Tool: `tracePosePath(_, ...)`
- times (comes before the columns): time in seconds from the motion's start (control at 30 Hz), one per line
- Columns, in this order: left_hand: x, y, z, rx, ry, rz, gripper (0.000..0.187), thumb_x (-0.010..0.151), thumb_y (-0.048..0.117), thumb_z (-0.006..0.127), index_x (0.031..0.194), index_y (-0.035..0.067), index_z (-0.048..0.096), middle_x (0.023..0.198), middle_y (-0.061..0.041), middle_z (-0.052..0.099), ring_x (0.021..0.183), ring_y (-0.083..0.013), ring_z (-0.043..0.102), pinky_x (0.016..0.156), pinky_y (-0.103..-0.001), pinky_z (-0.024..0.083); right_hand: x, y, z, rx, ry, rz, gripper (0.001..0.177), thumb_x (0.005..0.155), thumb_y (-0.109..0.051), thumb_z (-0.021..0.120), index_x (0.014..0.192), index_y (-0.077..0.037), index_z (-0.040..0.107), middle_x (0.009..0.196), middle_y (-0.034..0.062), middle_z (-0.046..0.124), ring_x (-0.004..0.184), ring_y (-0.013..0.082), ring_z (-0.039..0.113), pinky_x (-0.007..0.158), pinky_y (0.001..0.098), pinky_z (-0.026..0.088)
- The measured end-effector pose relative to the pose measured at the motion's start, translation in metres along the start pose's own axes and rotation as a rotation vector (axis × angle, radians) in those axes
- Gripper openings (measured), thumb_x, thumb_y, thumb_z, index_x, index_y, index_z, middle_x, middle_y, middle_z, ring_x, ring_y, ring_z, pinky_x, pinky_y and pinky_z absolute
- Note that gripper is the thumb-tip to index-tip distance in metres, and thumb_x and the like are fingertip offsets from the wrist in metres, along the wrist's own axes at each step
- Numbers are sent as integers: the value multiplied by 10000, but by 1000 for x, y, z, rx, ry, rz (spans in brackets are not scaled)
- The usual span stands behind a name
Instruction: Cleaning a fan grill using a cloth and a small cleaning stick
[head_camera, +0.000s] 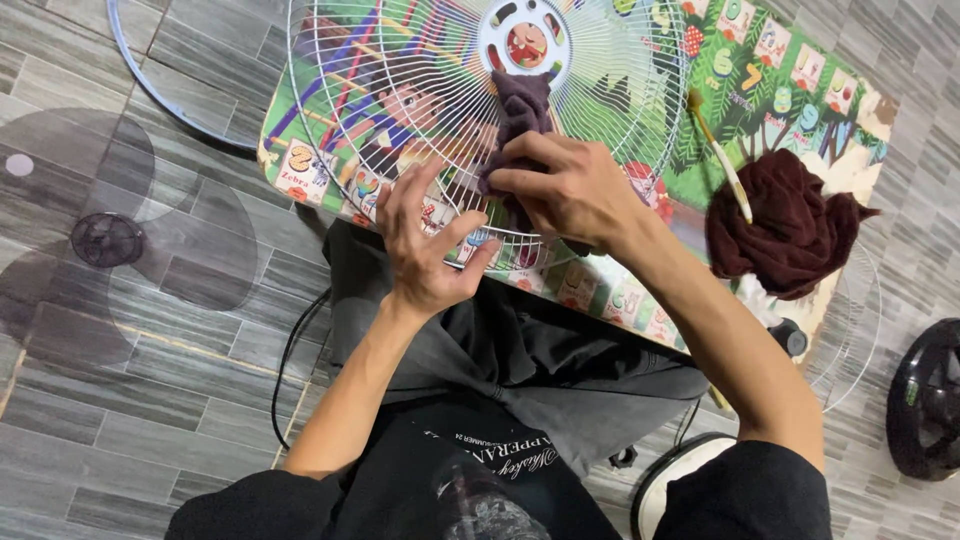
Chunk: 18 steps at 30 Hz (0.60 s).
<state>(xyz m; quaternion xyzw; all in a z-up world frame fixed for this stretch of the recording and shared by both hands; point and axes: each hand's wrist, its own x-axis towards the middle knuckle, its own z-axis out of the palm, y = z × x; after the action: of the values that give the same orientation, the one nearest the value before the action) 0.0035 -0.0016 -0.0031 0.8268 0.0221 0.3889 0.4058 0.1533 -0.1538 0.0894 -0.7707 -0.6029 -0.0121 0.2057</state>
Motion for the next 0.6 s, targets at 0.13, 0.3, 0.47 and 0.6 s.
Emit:
tracePosePath(0.13,0,-1,1,-19,1,-10,334,752,450,878,1000,277,737,1475,-181,515,1377,-393,467,1226,-489,106,0,-6,-2,-19,-19,-49,293,898,-39,585,1050,-197,779,1020,72,674,695,230,644,605,348,574)
tracePosePath(0.3,-1,0,-1,-10,-27,-20,333,764,437,875,1013,267,733,1486,-177,502,1384,-395,459,1227,-493,108,0,-5,-4,-51,-7,-36,289,918,-49,577,1075,-190,774,1035,75,671,680,239,632,576,354,561)
tracePosePath(0.47,-3,0,-1,-19,-34,-25,304,803,438,847,1017,258,726,1502,-173,479,1410,-394,421,1232,-500,89,-1,-5,-5,-74,-3,-21,274,931,-56,596,1080,-195,779,1043,71,682,659,227,629,566,346,560)
tracePosePath(0.6,-1,0,-1,-15,-39,-22,331,783,430,865,1031,269,718,1511,-166,472,1404,-395,429,1220,-509,106,-4,4,4,-82,-9,-60,259,938,-74,587,1058,-212,772,1049,58,686,687,222,649,583,335,564)
